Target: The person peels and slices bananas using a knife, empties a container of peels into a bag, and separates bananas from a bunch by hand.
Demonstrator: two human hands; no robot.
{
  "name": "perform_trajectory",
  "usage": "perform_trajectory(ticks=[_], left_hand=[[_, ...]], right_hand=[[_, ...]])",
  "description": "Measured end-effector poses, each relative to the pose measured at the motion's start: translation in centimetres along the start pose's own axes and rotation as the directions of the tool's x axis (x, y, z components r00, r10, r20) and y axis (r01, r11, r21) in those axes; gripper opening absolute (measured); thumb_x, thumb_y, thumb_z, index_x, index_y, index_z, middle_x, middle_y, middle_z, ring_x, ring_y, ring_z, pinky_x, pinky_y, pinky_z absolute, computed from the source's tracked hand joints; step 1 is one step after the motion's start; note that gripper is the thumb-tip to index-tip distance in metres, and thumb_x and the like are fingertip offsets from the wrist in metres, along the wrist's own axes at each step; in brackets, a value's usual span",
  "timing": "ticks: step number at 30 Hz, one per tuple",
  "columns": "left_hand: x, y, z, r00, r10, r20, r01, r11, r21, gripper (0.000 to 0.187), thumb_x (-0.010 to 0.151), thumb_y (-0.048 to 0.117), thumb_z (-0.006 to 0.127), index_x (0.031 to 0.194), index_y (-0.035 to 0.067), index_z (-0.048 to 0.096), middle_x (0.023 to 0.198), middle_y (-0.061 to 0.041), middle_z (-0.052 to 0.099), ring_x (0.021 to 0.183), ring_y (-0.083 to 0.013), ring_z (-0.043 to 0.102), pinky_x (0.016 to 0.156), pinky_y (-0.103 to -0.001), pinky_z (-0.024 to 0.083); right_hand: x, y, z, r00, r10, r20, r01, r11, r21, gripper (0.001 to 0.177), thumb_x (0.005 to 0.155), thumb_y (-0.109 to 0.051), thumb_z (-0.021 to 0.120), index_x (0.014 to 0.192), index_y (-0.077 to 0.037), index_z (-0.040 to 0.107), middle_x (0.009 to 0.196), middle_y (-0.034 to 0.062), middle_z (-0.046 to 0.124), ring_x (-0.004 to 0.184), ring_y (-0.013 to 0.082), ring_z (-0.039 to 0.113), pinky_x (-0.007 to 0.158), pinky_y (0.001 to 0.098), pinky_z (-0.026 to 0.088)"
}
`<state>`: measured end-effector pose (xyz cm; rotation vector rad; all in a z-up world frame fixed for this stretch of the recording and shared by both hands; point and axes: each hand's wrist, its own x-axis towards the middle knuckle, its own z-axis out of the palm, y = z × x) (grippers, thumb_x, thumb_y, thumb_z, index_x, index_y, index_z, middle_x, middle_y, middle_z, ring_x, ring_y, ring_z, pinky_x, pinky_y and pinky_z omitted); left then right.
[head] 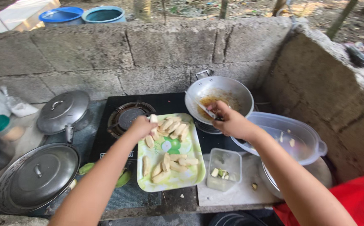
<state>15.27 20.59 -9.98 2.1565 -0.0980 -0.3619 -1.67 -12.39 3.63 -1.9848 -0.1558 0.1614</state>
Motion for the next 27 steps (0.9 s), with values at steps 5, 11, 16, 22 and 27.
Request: perform_trajectory(ticks=[5,11,16,22,27], left_hand=[[0.3,-4.9,4.6,0.980,-0.113,-0.166,0.142,0.975,0.170,0.028,0.084,0.022,0.074,0.105,0.005,0.076,0.094,-0.017,0.078,0.081,-0.0273,0.079,0.079,-0.039,0.061],[2.3,-7.0,11.1,0.925,0.034,-0.378,0.125,0.913,0.387,0.039,0.086,0.018,0.075,0.120,0.004,0.061,0.115,-0.023,0.068,0.104,-0.0391,0.068,0.086,-0.048,0.055],[2.3,-6.4,11.5,0.936,-0.144,-0.321,0.289,0.833,0.471,0.038,0.093,0.025,0.070,0.126,0.008,0.061,0.113,-0.016,0.076,0.107,-0.0327,0.074,0.090,-0.045,0.058],[-2.1,-2.1,3.6,0.975,0.014,-0.224,0.097,0.875,0.475,0.064,0.076,0.048,0.083,0.127,0.015,0.063,0.129,-0.020,0.060,0.114,-0.0392,0.063,0.082,-0.050,0.054],[-8.0,-8.8,-7.6,0.992,0.011,-0.124,0.081,0.698,0.711,0.020,0.088,0.025,0.067,0.106,0.020,0.074,0.103,-0.007,0.074,0.101,-0.0318,0.071,0.078,-0.051,0.057]], right_hand=[[4.4,2.3,3.1,0.988,0.088,0.128,-0.099,0.992,0.078,0.039,0.095,-0.010,0.062,0.131,-0.016,0.048,0.075,0.0022,0.050,0.053,0.0106,0.044,0.047,0.0278,0.039],[8.1,4.5,5.8,0.973,0.080,0.217,-0.100,0.991,0.084,0.038,0.094,-0.011,0.062,0.130,-0.017,0.049,0.076,0.0010,0.051,0.055,0.0093,0.046,0.048,0.0272,0.041],[10.1,4.7,6.9,0.970,0.089,0.227,-0.104,0.993,0.056,0.039,0.094,-0.014,0.064,0.130,-0.017,0.050,0.078,0.0022,0.054,0.055,0.0101,0.046,0.049,0.0284,0.041],[13.0,2.3,9.6,0.975,0.036,0.219,-0.037,0.999,0.004,0.051,0.089,-0.006,0.066,0.134,-0.016,0.044,0.085,0.0042,0.059,0.058,0.0108,0.052,0.050,0.0291,0.044],[15.3,-4.0,14.5,0.922,-0.199,0.332,0.173,0.979,0.107,0.055,0.093,-0.004,0.062,0.140,-0.016,0.038,0.089,0.0080,0.058,0.058,0.0104,0.054,0.050,0.0288,0.051]])
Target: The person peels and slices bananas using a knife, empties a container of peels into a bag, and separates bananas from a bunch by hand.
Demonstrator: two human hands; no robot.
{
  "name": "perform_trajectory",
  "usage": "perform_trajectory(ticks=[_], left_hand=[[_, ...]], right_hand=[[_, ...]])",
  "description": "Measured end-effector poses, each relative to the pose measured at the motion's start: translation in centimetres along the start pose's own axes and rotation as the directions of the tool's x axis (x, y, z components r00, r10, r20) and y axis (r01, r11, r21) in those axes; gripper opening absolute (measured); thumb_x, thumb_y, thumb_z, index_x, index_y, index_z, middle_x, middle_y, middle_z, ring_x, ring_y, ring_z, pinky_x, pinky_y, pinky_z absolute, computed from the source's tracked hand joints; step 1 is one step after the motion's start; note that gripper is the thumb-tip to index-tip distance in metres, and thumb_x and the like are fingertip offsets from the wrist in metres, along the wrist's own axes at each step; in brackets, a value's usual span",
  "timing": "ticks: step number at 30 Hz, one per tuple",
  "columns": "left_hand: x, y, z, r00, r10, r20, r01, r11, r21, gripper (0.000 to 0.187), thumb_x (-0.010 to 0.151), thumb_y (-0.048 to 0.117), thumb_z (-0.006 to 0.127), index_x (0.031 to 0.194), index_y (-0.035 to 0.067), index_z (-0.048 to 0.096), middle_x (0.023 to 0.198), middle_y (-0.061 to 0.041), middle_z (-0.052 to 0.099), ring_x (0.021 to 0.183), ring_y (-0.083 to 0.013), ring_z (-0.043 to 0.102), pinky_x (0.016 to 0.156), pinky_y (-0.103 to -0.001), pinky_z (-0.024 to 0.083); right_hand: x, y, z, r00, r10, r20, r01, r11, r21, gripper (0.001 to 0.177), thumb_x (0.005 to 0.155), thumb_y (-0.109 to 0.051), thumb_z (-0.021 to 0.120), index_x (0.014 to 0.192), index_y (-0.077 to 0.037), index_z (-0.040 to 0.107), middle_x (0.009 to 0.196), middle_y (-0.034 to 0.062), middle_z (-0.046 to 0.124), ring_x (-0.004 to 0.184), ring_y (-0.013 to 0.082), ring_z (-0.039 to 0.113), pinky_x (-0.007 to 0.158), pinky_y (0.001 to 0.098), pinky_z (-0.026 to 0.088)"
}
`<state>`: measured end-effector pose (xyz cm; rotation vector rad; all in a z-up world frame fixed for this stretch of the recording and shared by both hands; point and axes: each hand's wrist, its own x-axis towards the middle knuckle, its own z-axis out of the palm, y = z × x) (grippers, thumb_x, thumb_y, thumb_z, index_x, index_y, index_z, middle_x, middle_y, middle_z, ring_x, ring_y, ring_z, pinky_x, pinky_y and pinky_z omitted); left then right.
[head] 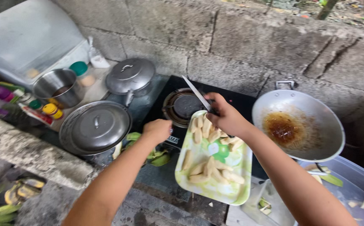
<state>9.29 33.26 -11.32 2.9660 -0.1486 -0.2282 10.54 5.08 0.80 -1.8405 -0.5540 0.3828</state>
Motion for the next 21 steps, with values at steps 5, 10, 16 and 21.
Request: perform_trajectory(ticks=[5,10,16,21], left_hand=[[-4.9,-10.0,2.9,0.944,0.179,0.277,-0.287,0.860,0.421,0.024,0.090,0.019,0.065,0.111,0.026,0.075,0.119,-0.004,0.065,0.118,-0.0285,0.059,0.094,-0.046,0.050],[-5.4,-12.9,7.1,0.825,0.459,0.329,-0.562,0.730,0.390,0.026,0.093,0.024,0.063,0.114,0.034,0.075,0.137,-0.001,0.050,0.132,-0.0294,0.043,0.105,-0.046,0.038],[-4.3,-13.0,7.4,0.687,0.606,0.401,-0.719,0.491,0.492,0.027,0.091,0.021,0.066,0.114,0.032,0.075,0.136,0.002,0.052,0.130,-0.0277,0.044,0.102,-0.044,0.040],[-4.3,-14.0,2.5,0.680,0.686,0.258,-0.733,0.647,0.211,0.038,0.085,0.033,0.072,0.122,0.026,0.067,0.126,0.002,0.059,0.123,-0.0304,0.047,0.099,-0.047,0.041]], right_hand=[[4.1,-5.6,5.7,0.923,-0.336,0.190,0.378,0.883,-0.277,0.052,0.098,-0.003,0.062,0.144,-0.011,0.041,0.115,0.0111,0.071,0.103,0.0202,0.068,0.087,0.0353,0.053],[7.0,-6.9,10.6,0.961,-0.116,0.250,0.217,0.879,-0.425,0.050,0.091,-0.006,0.064,0.139,-0.013,0.048,0.108,0.0124,0.072,0.101,0.0239,0.070,0.089,0.0355,0.053],[7.6,-3.4,14.7,0.986,-0.038,0.164,0.109,0.887,-0.448,0.050,0.090,-0.009,0.066,0.138,-0.010,0.052,0.120,0.0143,0.071,0.113,0.0254,0.069,0.096,0.0360,0.052],[6.1,-1.2,15.8,0.996,-0.077,0.034,0.083,0.845,-0.529,0.048,0.090,-0.013,0.072,0.134,-0.007,0.055,0.113,0.0143,0.071,0.103,0.0248,0.068,0.086,0.0369,0.052]])
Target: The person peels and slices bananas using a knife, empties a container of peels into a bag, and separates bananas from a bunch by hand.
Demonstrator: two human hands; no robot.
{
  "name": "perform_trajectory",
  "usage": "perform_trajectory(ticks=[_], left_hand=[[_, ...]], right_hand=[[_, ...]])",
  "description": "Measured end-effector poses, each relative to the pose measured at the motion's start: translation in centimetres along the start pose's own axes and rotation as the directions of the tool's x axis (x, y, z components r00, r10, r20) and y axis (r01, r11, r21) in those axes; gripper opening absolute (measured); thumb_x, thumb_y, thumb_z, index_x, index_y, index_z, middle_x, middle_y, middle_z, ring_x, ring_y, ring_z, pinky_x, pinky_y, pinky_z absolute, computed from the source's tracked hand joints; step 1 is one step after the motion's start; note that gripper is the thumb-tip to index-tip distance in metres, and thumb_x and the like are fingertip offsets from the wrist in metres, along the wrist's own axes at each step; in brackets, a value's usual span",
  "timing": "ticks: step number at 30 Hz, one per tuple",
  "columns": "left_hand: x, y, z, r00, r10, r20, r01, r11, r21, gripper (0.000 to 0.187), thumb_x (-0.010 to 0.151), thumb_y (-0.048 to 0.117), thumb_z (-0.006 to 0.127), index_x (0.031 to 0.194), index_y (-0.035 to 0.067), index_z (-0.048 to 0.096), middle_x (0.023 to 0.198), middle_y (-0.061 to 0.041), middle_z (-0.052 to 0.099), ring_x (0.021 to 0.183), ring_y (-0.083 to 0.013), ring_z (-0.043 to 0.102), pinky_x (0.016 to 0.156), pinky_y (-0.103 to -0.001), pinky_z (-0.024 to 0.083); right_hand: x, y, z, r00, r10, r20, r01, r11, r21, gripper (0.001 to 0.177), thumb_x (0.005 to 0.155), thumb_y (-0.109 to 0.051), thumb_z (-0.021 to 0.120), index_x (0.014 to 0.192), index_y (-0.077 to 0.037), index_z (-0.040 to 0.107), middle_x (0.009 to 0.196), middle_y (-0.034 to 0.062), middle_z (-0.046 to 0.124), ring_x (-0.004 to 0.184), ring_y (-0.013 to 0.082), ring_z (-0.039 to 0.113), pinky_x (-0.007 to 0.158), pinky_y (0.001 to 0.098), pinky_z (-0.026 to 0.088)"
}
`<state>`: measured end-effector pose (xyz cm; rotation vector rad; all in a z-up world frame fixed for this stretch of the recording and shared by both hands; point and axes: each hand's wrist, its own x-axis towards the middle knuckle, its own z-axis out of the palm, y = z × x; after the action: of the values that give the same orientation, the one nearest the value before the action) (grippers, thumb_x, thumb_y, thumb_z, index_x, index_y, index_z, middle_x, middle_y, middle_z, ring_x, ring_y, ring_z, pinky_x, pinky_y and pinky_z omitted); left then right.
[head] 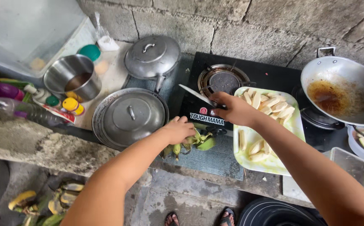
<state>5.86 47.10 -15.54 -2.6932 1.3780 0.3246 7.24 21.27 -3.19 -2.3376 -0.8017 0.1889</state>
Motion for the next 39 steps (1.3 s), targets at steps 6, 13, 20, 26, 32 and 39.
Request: perform_trajectory(ticks=[6,13,20,26,32,39], left_hand=[[-0.3,-2.1,-6.2,0.918,-0.323,-0.231,0.046,0.665,-0.746,0.043,0.097,0.037,0.063,0.130,0.014,0.047,0.125,-0.013,0.066,0.113,-0.0395,0.061,0.099,-0.049,0.047],[5.9,-1.4,-9.6,0.602,-0.429,-0.674,-0.289,0.669,-0.684,0.049,0.099,0.028,0.069,0.125,0.003,0.036,0.121,-0.027,0.055,0.110,-0.0419,0.061,0.094,-0.048,0.049],[8.1,4.7,-18.8,0.724,-0.264,-0.637,-0.206,0.798,-0.566,0.057,0.091,0.032,0.073,0.125,0.000,0.041,0.121,-0.024,0.060,0.113,-0.0439,0.061,0.096,-0.051,0.049],[11.9,10.7,-24.2,0.591,-0.098,-0.801,-0.259,0.917,-0.303,0.054,0.087,0.013,0.069,0.128,-0.008,0.041,0.127,-0.028,0.056,0.114,-0.0473,0.055,0.099,-0.056,0.041],[15.8,17.5,-27.0,0.647,0.057,-0.760,-0.283,0.944,-0.169,0.043,0.086,0.012,0.068,0.123,-0.002,0.050,0.122,-0.020,0.055,0.117,-0.0409,0.052,0.099,-0.055,0.039],[22.1,26.4,-26.9,0.569,-0.004,-0.822,-0.298,0.931,-0.210,0.044,0.088,0.012,0.068,0.122,-0.006,0.047,0.128,-0.027,0.046,0.108,-0.0483,0.047,0.095,-0.057,0.041]], right_hand=[[-3.6,-1.5,2.2,0.889,0.448,-0.101,-0.311,0.749,0.584,0.043,0.100,-0.024,0.057,0.142,-0.012,0.052,0.067,0.0010,0.048,0.055,0.0094,0.043,0.049,0.0258,0.037],[-3.8,-5.9,0.6,0.877,0.426,-0.225,-0.181,0.724,0.666,0.057,0.102,-0.029,0.054,0.155,-0.009,0.044,0.067,-0.0042,0.044,0.060,0.0063,0.042,0.054,0.0235,0.038],[-8.1,-6.4,-6.2,0.810,0.394,-0.435,-0.167,0.865,0.473,0.059,0.104,-0.027,0.061,0.156,-0.007,0.041,0.078,-0.0079,0.054,0.070,0.0032,0.048,0.062,0.0207,0.045],[-15.1,-6.7,-11.1,0.839,0.325,-0.437,-0.005,0.807,0.590,0.058,0.104,-0.022,0.054,0.160,-0.013,0.039,0.074,-0.0080,0.044,0.064,0.0029,0.040,0.055,0.0198,0.036],[-23.0,-3.1,-13.5,0.807,0.357,-0.469,-0.018,0.810,0.586,0.049,0.108,-0.021,0.053,0.153,-0.003,0.048,0.074,-0.0073,0.044,0.061,0.0042,0.039,0.052,0.0219,0.035],[-29.5,2.5,-14.1,0.491,0.465,-0.737,-0.107,0.871,0.479,0.059,0.103,-0.016,0.060,0.157,-0.006,0.040,0.088,-0.0070,0.060,0.069,0.0021,0.045,0.058,0.0216,0.040]])
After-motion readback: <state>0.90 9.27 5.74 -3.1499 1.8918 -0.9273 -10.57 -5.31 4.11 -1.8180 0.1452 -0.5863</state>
